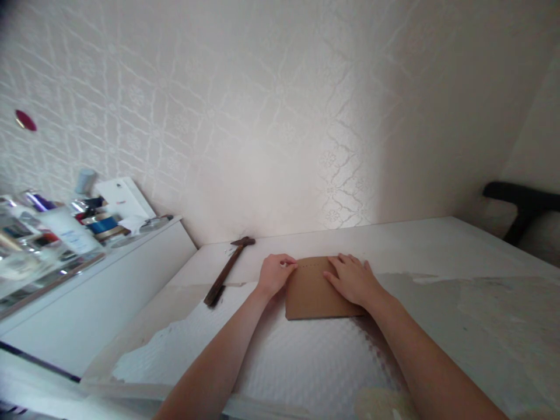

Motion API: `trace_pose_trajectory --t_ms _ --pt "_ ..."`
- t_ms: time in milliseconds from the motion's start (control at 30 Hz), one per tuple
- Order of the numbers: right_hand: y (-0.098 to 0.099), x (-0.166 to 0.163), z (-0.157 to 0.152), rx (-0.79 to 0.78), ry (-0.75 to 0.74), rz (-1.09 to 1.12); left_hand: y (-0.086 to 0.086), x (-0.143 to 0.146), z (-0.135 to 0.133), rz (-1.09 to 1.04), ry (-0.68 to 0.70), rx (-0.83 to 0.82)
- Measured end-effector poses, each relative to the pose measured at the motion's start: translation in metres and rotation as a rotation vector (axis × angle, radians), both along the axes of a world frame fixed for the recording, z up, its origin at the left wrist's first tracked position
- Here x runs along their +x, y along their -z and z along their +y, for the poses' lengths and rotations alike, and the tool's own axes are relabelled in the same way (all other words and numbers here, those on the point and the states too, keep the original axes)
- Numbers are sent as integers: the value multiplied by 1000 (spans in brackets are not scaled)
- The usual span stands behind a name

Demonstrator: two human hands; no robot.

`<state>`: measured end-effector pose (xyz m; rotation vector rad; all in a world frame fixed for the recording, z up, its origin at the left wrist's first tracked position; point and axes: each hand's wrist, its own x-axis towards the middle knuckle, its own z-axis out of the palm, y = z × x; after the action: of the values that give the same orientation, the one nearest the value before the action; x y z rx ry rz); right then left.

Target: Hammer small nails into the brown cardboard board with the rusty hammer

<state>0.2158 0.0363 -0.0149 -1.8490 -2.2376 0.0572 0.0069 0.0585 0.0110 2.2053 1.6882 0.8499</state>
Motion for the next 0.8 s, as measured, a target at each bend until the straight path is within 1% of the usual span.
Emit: trace_pose_trajectory --t_ms 133,333,533,667,800 --pt "0 0 1 1 0 6 0 0 -1 35 9 17" --pt "-2 -1 -1 -1 11 3 3 -1 1 22 40 29" --pt "-1 -1 -1 3 4 13 3 -2 -1 12 48 24" --pt "1 1 0 11 2 18 0 -1 -3 10 -1 40" --pt "1 1 2 -5 0 4 -9 -5 -2 -7 -127 54"
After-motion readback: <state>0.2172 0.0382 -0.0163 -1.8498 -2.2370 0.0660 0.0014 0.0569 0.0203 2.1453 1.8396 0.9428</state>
